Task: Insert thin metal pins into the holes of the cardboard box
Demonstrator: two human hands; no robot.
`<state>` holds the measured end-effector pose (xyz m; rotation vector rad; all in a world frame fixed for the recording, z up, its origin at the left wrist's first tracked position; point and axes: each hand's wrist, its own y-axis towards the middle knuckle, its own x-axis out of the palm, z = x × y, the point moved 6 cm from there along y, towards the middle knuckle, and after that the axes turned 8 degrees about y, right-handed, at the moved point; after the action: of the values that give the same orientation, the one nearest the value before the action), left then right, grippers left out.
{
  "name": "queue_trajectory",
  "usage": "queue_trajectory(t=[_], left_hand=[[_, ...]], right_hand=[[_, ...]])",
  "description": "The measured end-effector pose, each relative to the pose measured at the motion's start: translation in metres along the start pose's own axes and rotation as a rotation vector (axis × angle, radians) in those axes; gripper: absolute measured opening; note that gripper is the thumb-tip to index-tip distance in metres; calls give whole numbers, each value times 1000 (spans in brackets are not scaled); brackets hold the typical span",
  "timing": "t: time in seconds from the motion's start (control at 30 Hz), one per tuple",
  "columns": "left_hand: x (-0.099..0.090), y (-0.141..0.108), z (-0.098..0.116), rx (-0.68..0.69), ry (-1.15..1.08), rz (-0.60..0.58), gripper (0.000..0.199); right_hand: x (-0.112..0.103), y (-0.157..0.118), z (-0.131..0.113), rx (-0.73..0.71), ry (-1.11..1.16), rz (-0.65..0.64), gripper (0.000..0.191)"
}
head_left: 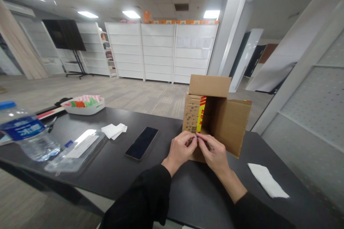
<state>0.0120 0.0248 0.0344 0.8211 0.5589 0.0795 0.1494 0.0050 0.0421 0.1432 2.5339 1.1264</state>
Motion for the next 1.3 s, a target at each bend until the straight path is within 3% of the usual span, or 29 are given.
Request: queue_trajectory(t=[0.3,0.7,0.87,1.07,1.3], left_hand=[[-4,0,4,105,122,-18,19],[-5,-5,9,340,347,14,15],[-7,-8,12,374,387,19,14],[-9,-16,18,389,339,-63,13],[-6,-30,26,341,354,-213,15]], right_hand=[[-3,-1,-1,-13,-23,35,23],[0,-7,-9,-139,-121,-13,20],[3,-10,-15,-150,-158,-18,17],[5,-19,-24,-81,-92,-69,14],[0,-39,-26,-26,-88,6,14]])
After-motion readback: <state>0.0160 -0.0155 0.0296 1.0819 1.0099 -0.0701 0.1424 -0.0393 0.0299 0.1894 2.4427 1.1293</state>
